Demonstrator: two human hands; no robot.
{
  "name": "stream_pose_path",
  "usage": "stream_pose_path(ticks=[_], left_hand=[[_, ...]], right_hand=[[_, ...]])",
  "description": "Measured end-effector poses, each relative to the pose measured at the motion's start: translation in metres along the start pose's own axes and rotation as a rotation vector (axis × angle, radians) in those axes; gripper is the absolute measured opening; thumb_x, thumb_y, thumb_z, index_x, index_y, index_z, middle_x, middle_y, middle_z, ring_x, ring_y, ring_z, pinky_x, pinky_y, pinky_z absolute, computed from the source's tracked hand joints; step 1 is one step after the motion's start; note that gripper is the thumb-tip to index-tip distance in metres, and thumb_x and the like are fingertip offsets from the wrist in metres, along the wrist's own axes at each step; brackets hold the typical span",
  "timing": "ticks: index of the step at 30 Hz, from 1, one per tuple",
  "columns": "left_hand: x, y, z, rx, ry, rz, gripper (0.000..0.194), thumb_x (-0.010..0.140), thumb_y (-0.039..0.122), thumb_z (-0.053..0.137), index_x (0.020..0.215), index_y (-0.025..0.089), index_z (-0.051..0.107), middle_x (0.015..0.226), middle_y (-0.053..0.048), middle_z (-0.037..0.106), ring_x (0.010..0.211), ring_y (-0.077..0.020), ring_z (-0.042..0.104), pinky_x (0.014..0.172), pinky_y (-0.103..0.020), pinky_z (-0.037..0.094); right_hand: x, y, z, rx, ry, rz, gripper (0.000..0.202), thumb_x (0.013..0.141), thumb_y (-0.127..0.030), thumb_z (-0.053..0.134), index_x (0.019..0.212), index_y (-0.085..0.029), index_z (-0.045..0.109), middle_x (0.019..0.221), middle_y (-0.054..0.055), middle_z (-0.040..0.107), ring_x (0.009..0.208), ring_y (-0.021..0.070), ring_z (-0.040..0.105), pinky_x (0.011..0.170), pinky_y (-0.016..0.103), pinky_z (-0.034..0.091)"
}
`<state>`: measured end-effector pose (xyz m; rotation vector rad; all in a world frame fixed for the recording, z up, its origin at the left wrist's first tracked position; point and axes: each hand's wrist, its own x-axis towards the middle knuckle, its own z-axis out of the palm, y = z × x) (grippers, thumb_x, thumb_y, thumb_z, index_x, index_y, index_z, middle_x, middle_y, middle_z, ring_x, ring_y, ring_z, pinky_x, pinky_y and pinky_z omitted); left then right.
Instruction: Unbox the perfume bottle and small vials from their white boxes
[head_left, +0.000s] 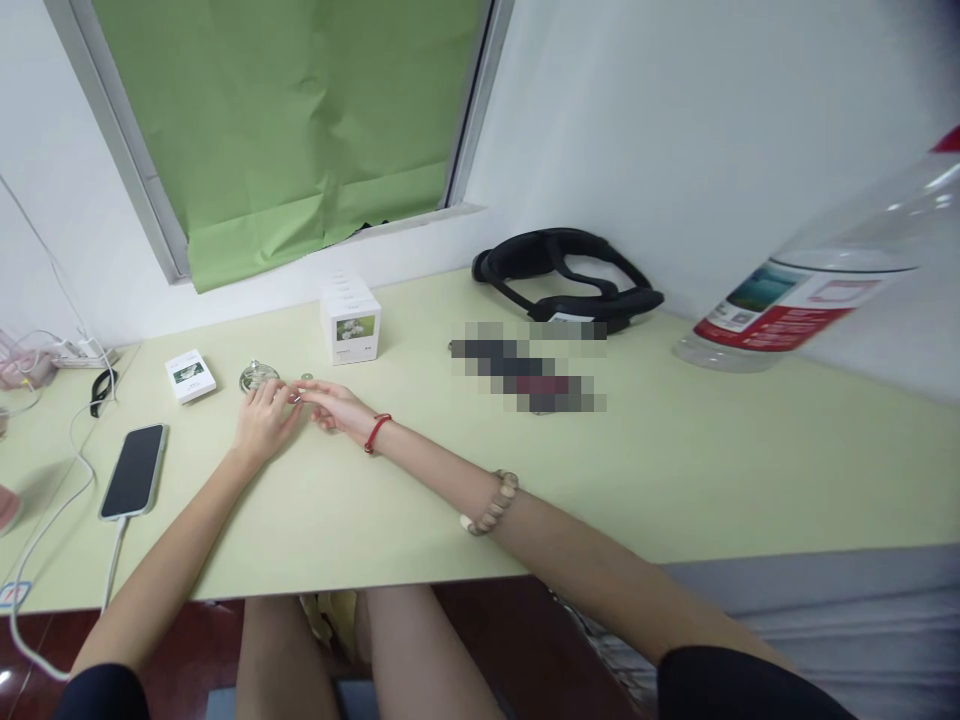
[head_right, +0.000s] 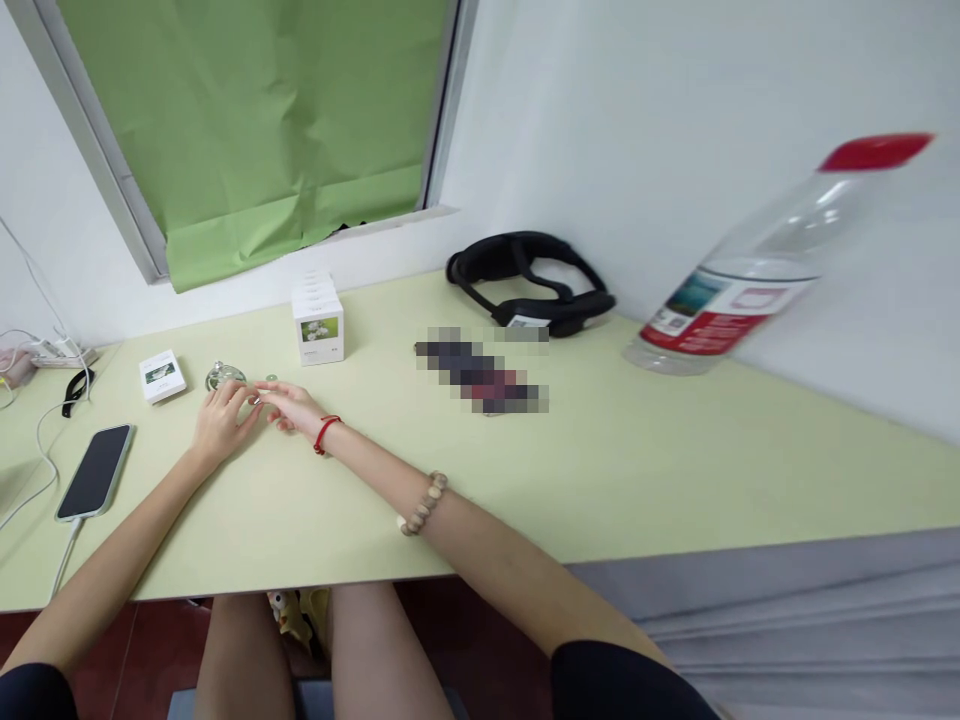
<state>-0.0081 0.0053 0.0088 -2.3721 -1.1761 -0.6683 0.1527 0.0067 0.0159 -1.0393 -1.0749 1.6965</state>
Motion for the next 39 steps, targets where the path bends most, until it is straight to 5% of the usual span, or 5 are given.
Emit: stream_pose_path(ticks=[9,29,39], left_hand=[[0.000,0.004,0.001,-0.093,-0.029,-0.001,0.029,0.093,0.032,0.039,0.111,0.017,0.056,0.101,-0.009,0.061,0.093,-0.0198,0.058,0.079,-0.033,0.045],[0.001,0.010,-0.004,-0.053,-0.074,-0.102,0.036,0.097,0.033,0.027,0.107,0.017,0.058,0.102,-0.009,0.059,0.094,-0.0191,0.058,0.083,-0.031,0.041],[0.001,0.010,-0.005,-0.055,-0.007,-0.155,0.030,0.095,0.032,0.031,0.106,0.017,0.055,0.102,-0.009,0.060,0.097,-0.0195,0.057,0.084,-0.031,0.040]], right_hand=[[-0.002,-0.001,0.000,-0.010,-0.020,-0.002,0.016,0.084,-0.018,0.057,0.099,-0.017,0.062,0.088,0.003,0.067,0.045,0.0009,0.044,0.036,0.012,0.034],[0.001,0.001,0.000,0.066,-0.002,-0.058,0.016,0.084,-0.018,0.057,0.096,-0.019,0.068,0.083,0.000,0.065,0.051,0.0018,0.051,0.038,0.011,0.034],[0.020,0.010,-0.012,0.038,0.160,-0.160,0.014,0.076,-0.028,0.067,0.084,-0.017,0.070,0.084,0.004,0.070,0.067,0.0066,0.060,0.056,0.015,0.047]])
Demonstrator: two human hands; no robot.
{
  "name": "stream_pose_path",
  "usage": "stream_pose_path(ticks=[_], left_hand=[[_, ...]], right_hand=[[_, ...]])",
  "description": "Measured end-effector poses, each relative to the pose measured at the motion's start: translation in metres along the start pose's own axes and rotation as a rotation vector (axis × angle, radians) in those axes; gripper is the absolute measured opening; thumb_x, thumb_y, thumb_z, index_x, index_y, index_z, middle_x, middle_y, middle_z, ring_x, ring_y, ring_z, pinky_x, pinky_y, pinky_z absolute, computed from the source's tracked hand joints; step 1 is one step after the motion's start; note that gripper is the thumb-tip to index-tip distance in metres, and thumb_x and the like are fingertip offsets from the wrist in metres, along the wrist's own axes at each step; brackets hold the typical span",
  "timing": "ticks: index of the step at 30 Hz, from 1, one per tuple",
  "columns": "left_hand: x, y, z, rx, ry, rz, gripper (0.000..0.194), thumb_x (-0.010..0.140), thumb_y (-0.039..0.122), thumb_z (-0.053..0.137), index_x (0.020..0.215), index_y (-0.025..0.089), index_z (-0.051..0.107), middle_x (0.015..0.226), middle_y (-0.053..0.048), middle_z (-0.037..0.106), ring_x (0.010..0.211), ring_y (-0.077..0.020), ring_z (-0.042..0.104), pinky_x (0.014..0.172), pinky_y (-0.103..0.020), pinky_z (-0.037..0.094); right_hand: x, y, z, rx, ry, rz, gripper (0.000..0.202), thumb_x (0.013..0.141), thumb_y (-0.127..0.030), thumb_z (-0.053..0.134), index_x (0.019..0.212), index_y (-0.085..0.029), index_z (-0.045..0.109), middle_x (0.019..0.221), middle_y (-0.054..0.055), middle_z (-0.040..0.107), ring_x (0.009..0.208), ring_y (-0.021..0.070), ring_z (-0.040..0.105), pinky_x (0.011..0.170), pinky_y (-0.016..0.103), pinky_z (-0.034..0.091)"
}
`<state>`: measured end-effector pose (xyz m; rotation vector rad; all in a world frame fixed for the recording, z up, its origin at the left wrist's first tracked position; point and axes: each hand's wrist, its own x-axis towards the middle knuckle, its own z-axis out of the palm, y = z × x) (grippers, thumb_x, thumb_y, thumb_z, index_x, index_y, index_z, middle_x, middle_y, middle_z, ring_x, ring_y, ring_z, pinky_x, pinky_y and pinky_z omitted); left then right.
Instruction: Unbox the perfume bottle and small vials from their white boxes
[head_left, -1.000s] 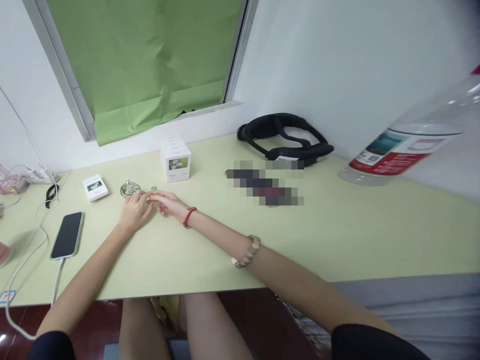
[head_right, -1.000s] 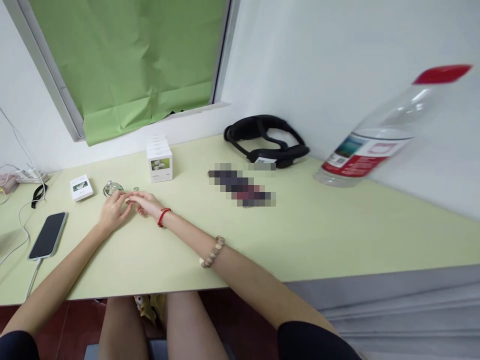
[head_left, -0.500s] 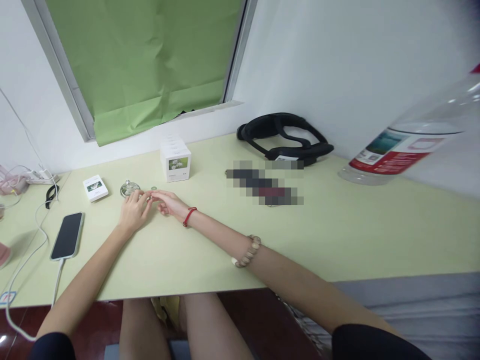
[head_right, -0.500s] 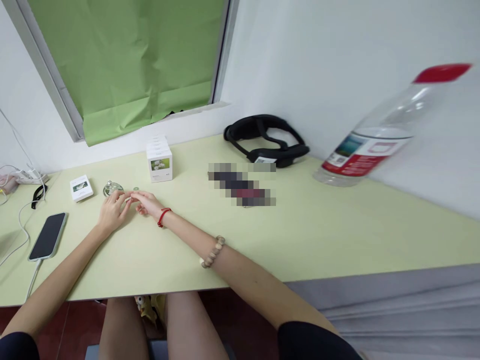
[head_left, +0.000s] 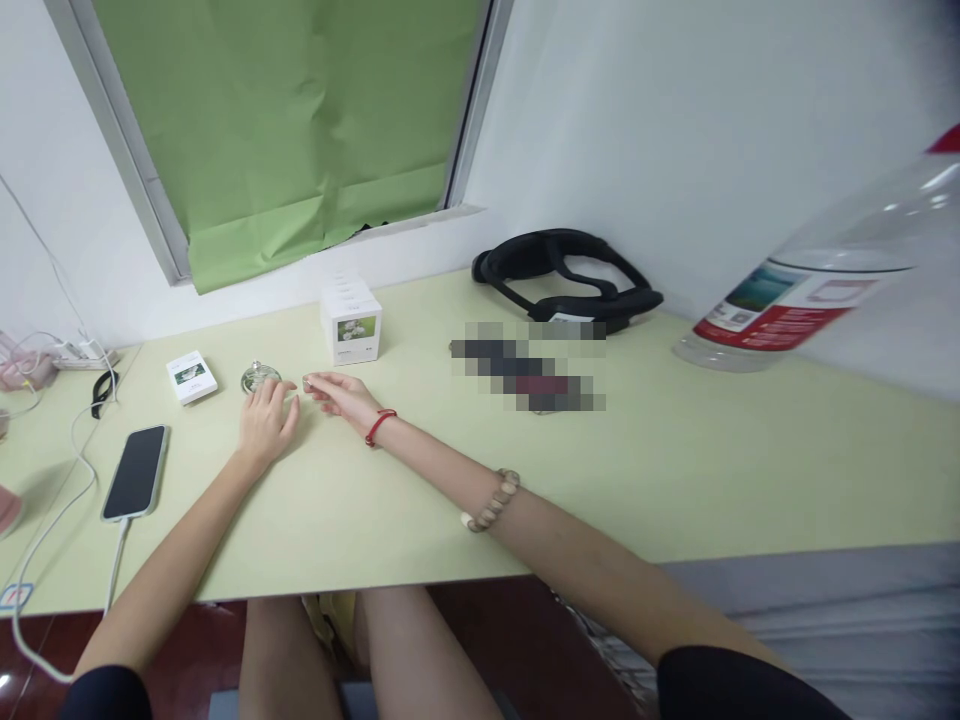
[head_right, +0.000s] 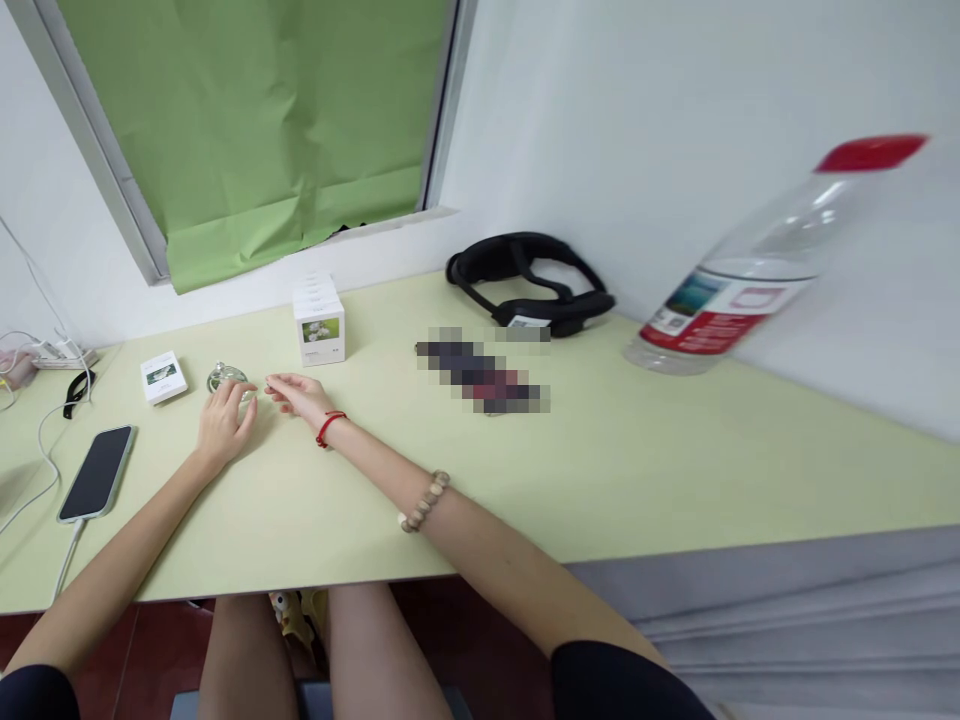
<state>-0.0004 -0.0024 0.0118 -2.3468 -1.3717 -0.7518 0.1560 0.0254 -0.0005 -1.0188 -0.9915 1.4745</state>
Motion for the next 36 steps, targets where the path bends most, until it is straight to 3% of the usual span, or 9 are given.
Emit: stream_pose_path(ticks=[3,7,14,19,23,27,32,36], left_hand=[[0.000,0.000,0.001,0.006,-0.014,0.012,0.028,0.094,0.031,0.033,0.102,0.016,0.056,0.100,-0.009,0.060,0.095,-0.0199,0.057,0.083,-0.031,0.041],[-0.001,0.001,0.003,0.011,-0.006,-0.005,0.025,0.093,0.030,0.036,0.101,0.017,0.056,0.101,-0.008,0.060,0.095,-0.0198,0.057,0.083,-0.031,0.041],[-0.002,-0.001,0.005,0.019,0.009,-0.044,0.021,0.091,0.026,0.039,0.097,0.018,0.057,0.099,-0.008,0.060,0.094,-0.0193,0.057,0.083,-0.031,0.041],[0.001,0.008,-0.004,0.090,-0.080,-0.113,0.021,0.090,0.026,0.039,0.090,0.018,0.057,0.094,-0.008,0.062,0.095,-0.0203,0.057,0.078,-0.029,0.043],[0.002,0.019,-0.016,0.222,-0.218,-0.389,0.027,0.089,0.033,0.039,0.093,0.015,0.058,0.085,-0.013,0.065,0.093,-0.0269,0.058,0.067,-0.031,0.044],[-0.001,0.008,-0.017,0.315,-0.287,-0.614,0.033,0.086,0.035,0.040,0.093,0.009,0.059,0.077,-0.018,0.064,0.087,-0.0331,0.060,0.071,-0.040,0.045],[-0.005,-0.014,-0.006,0.265,-0.196,-0.593,0.036,0.086,0.036,0.036,0.094,0.009,0.059,0.076,-0.021,0.063,0.087,-0.0363,0.059,0.068,-0.045,0.045],[-0.002,-0.004,-0.003,0.242,-0.360,-0.481,0.034,0.086,0.032,0.037,0.098,0.009,0.060,0.080,-0.020,0.065,0.091,-0.0333,0.059,0.070,-0.040,0.046]], right_hand=[[0.004,0.007,-0.002,-0.128,-0.020,-0.135,0.016,0.067,-0.022,0.072,0.081,-0.015,0.070,0.087,0.006,0.072,0.074,0.0110,0.064,0.064,0.020,0.052],[0.006,0.013,-0.006,-0.375,-0.066,-0.316,0.013,0.065,-0.023,0.073,0.076,-0.016,0.073,0.079,0.006,0.073,0.075,0.0160,0.068,0.074,0.028,0.054],[0.012,0.014,-0.018,-0.727,-0.077,-0.471,0.008,0.061,-0.022,0.077,0.066,-0.020,0.073,0.069,0.002,0.072,0.067,0.0173,0.067,0.068,0.028,0.053],[0.016,0.015,-0.018,-0.759,-0.112,-0.525,0.007,0.061,-0.020,0.077,0.062,-0.019,0.070,0.066,0.001,0.071,0.062,0.0145,0.065,0.064,0.025,0.051],[0.013,0.015,-0.017,-0.775,-0.111,-0.534,0.006,0.065,-0.022,0.074,0.066,-0.018,0.069,0.066,0.001,0.070,0.061,0.0126,0.062,0.063,0.024,0.049],[0.009,0.012,-0.015,-0.784,-0.094,-0.498,0.007,0.067,-0.025,0.072,0.068,-0.019,0.069,0.069,0.001,0.070,0.062,0.0125,0.061,0.063,0.025,0.047],[0.008,0.012,-0.016,-0.741,-0.071,-0.490,0.008,0.065,-0.026,0.073,0.070,-0.020,0.071,0.068,0.001,0.070,0.059,0.0127,0.060,0.063,0.026,0.048],[0.009,0.015,-0.018,-0.686,-0.105,-0.468,0.012,0.059,-0.030,0.077,0.058,-0.021,0.070,0.063,0.002,0.069,0.060,0.0159,0.062,0.064,0.029,0.050]])
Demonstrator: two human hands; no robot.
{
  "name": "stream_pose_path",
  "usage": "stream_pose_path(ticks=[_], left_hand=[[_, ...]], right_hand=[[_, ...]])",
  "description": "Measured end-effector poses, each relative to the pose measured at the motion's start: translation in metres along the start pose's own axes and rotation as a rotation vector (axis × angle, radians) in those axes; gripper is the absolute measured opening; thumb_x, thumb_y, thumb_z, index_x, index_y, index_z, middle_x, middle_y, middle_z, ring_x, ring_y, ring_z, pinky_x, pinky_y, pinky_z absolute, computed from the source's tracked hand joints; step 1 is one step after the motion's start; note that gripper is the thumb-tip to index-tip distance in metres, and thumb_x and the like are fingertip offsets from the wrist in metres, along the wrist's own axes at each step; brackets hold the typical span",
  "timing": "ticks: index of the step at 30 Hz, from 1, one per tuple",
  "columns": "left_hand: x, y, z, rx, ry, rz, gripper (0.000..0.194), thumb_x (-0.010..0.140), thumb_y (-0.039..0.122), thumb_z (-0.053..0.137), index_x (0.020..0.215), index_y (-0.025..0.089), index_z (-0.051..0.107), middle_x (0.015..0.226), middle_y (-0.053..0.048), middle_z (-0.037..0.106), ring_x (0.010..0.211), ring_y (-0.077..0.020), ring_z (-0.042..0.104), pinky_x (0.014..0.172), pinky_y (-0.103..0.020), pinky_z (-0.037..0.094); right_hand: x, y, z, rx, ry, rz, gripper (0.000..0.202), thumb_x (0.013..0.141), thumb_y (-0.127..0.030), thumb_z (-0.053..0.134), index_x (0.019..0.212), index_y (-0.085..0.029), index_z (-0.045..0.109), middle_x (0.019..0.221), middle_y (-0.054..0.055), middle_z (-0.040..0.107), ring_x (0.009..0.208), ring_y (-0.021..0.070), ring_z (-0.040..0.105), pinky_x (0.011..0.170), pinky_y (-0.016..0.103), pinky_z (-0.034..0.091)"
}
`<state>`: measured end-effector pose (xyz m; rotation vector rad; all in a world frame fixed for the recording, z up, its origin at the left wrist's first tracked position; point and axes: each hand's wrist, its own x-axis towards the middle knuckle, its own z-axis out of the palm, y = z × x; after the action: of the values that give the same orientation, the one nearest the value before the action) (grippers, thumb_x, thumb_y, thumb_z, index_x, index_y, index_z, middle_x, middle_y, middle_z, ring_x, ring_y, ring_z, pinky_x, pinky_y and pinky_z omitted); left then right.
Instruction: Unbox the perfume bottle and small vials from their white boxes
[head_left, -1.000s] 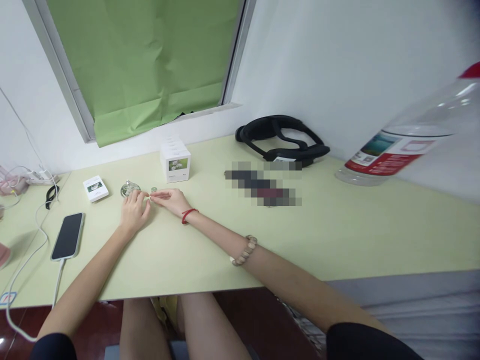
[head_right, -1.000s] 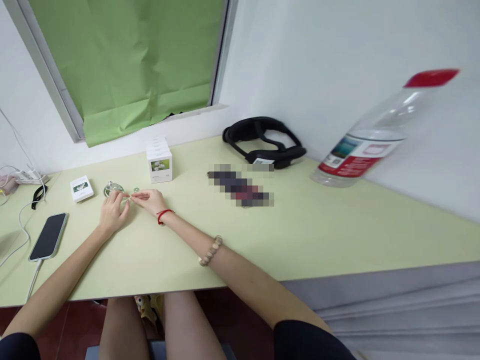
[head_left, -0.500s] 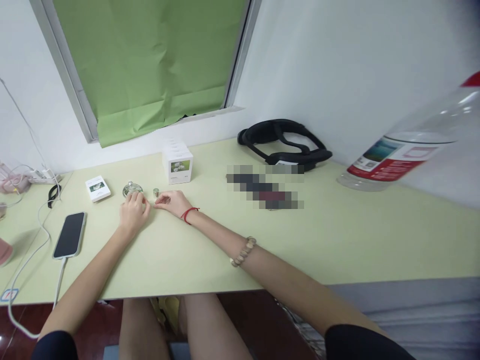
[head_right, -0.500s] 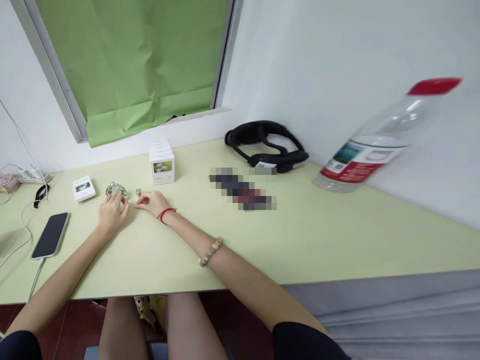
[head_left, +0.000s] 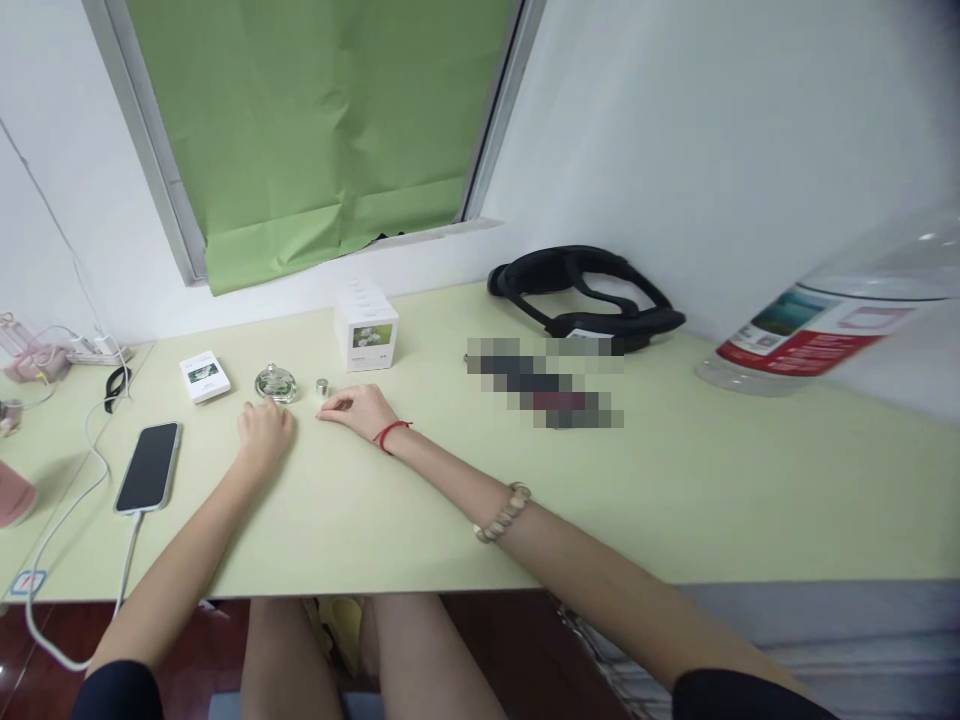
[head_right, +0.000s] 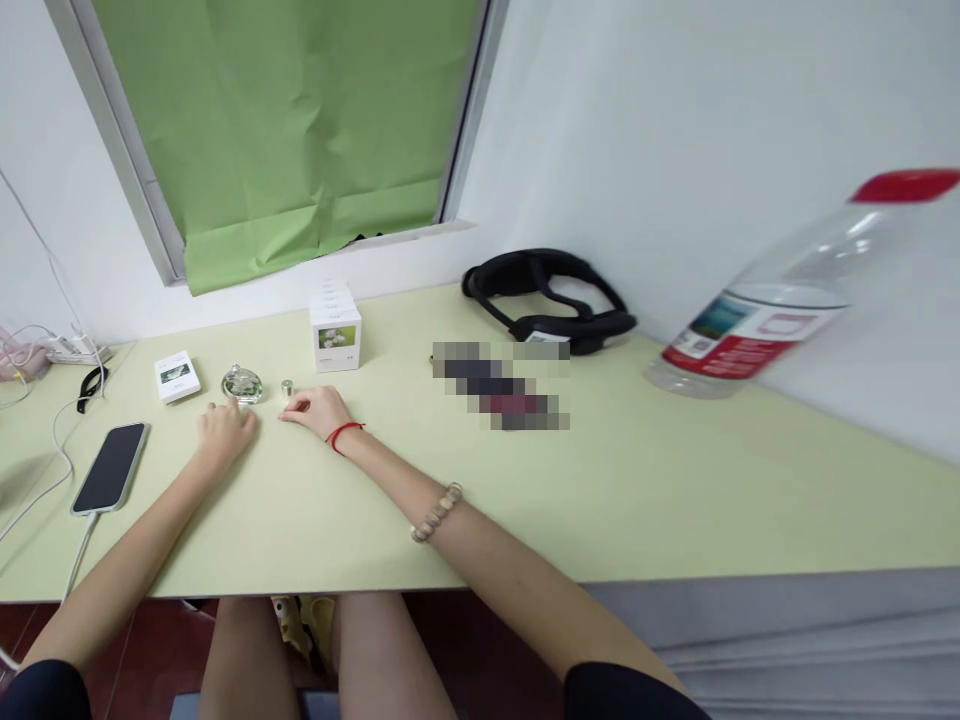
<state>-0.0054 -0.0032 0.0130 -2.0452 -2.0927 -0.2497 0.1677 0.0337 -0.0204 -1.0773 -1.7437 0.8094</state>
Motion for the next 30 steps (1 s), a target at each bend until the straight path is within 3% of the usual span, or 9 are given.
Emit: stream_pose_path(ticks=[4,8,12,17,21,24,30], left_hand=[[-0.004,0.012,-0.006,0.029,-0.117,0.132,0.035,0.089,0.031,0.034,0.101,0.011,0.060,0.086,-0.017,0.065,0.098,-0.0293,0.058,0.073,-0.037,0.046],[-0.005,0.013,-0.008,0.029,-0.147,0.156,0.034,0.090,0.031,0.034,0.103,0.013,0.060,0.087,-0.014,0.066,0.099,-0.0273,0.058,0.072,-0.034,0.045],[-0.004,0.013,-0.007,0.044,-0.144,0.155,0.034,0.091,0.031,0.033,0.104,0.013,0.059,0.089,-0.014,0.066,0.100,-0.0271,0.058,0.072,-0.034,0.045],[-0.004,0.013,-0.007,0.045,-0.140,0.161,0.034,0.091,0.032,0.034,0.104,0.013,0.059,0.088,-0.015,0.066,0.100,-0.0270,0.058,0.074,-0.034,0.045],[-0.004,0.012,-0.006,0.037,-0.137,0.168,0.033,0.091,0.031,0.034,0.103,0.013,0.059,0.088,-0.014,0.066,0.099,-0.0270,0.059,0.073,-0.034,0.045],[-0.004,0.012,-0.006,0.036,-0.136,0.182,0.033,0.091,0.030,0.033,0.104,0.013,0.058,0.087,-0.014,0.066,0.099,-0.0268,0.059,0.073,-0.034,0.046],[-0.004,0.011,-0.004,0.016,-0.137,0.200,0.032,0.090,0.029,0.034,0.102,0.014,0.059,0.089,-0.014,0.067,0.097,-0.0265,0.060,0.074,-0.035,0.047]], right_hand=[[0.000,0.002,0.000,0.014,0.014,-0.022,0.014,0.058,-0.030,0.079,0.057,-0.020,0.069,0.069,0.003,0.069,0.063,0.0165,0.062,0.067,0.031,0.051],[0.002,0.004,0.001,-0.100,0.015,-0.086,0.003,0.066,-0.021,0.072,0.069,-0.019,0.073,0.083,0.005,0.067,0.069,0.0139,0.062,0.067,0.028,0.051],[0.001,0.004,0.001,-0.228,-0.026,-0.112,0.016,0.077,-0.018,0.062,0.088,-0.020,0.073,0.093,0.005,0.063,0.074,0.0122,0.061,0.068,0.025,0.051],[-0.003,0.001,0.001,-0.370,-0.043,-0.116,0.037,0.078,-0.023,0.060,0.115,-0.022,0.063,0.103,0.006,0.056,0.075,0.0121,0.058,0.069,0.026,0.051],[-0.003,0.002,-0.002,-0.458,0.008,-0.220,0.044,0.078,-0.026,0.059,0.122,-0.023,0.058,0.121,0.008,0.049,0.090,0.0174,0.058,0.080,0.033,0.050],[-0.001,0.003,-0.004,-0.572,-0.030,-0.300,0.045,0.080,-0.027,0.056,0.125,-0.021,0.056,0.131,0.009,0.049,0.109,0.0238,0.051,0.091,0.039,0.045],[-0.004,-0.007,-0.009,-0.685,-0.029,-0.311,0.045,0.085,-0.026,0.049,0.129,-0.017,0.052,0.132,0.011,0.053,0.116,0.0270,0.047,0.095,0.042,0.037]])
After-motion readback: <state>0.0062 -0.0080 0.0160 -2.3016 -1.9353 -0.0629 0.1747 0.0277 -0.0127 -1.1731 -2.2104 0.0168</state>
